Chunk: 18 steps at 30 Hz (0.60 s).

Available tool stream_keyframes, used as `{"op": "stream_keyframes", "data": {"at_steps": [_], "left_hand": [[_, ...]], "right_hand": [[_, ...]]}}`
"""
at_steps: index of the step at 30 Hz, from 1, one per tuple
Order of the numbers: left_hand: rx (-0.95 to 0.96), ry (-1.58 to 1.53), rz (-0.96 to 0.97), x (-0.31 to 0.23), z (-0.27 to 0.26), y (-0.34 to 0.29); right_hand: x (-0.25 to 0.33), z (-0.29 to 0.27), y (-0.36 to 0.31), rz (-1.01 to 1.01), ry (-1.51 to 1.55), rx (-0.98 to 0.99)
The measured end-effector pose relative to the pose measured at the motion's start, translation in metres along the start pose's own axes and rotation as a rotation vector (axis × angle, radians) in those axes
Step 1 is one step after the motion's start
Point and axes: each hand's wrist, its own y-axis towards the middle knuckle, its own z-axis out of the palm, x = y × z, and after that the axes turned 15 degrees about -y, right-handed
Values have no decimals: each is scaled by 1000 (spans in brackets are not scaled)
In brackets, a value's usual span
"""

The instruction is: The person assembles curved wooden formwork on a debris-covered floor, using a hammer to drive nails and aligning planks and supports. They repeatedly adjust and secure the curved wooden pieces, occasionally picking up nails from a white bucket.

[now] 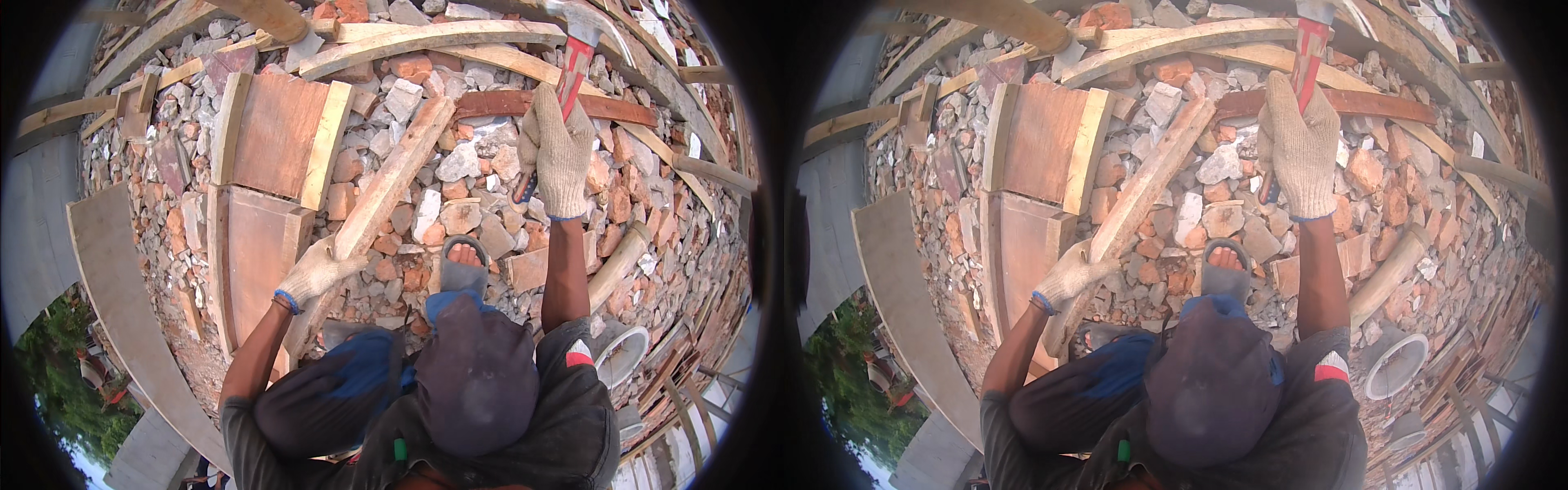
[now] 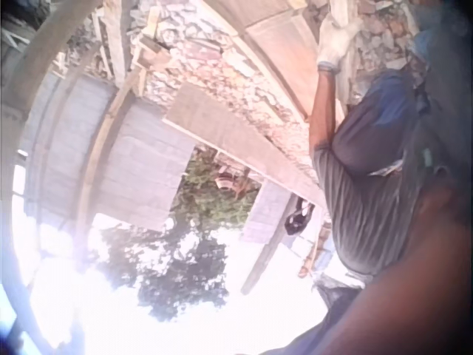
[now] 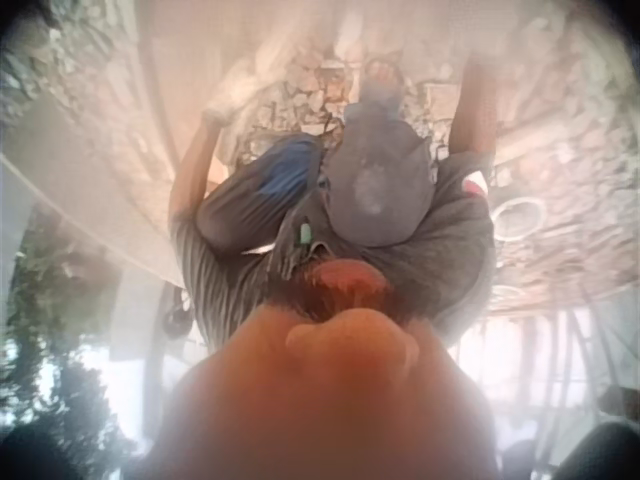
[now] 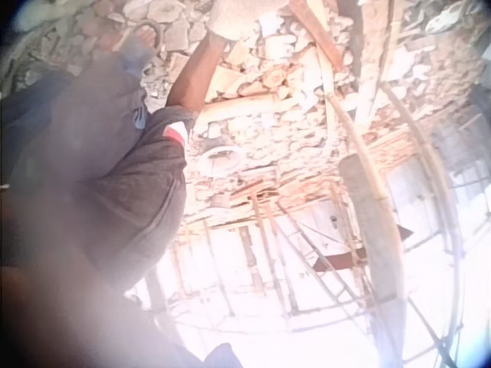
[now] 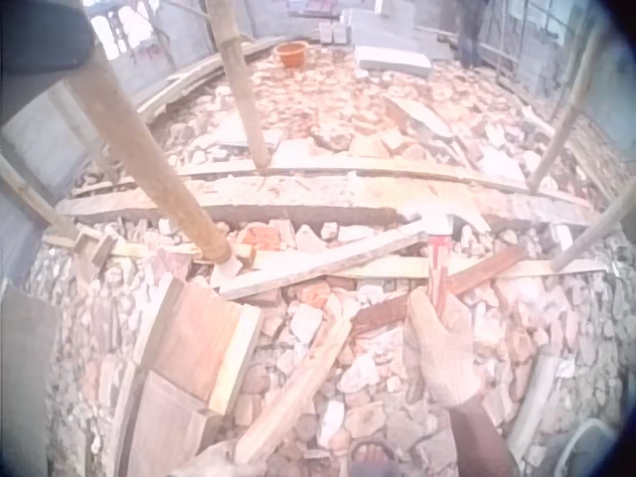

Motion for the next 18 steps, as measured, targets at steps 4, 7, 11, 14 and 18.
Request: {"op": "stream_keyframes", "data": {"at_steps": [4,7,11,14,18], "left_hand": [[27,0,-50,-11,1,2],[-6,111,3,-17,6,3],[30,-27,-43,-19,-2,-1],[57,-29,-96,-13,-1,2],[47,-68,-87,-18,1,-2]], "right_hand": [[-43,24,1,-275,290,-180],[-223,40,-20,-314,-948,151],[-179,38,-20,354,-377,244],[-101,21,-12,314,-182,167],[-49,24,-6,-63,220,-20]]}}
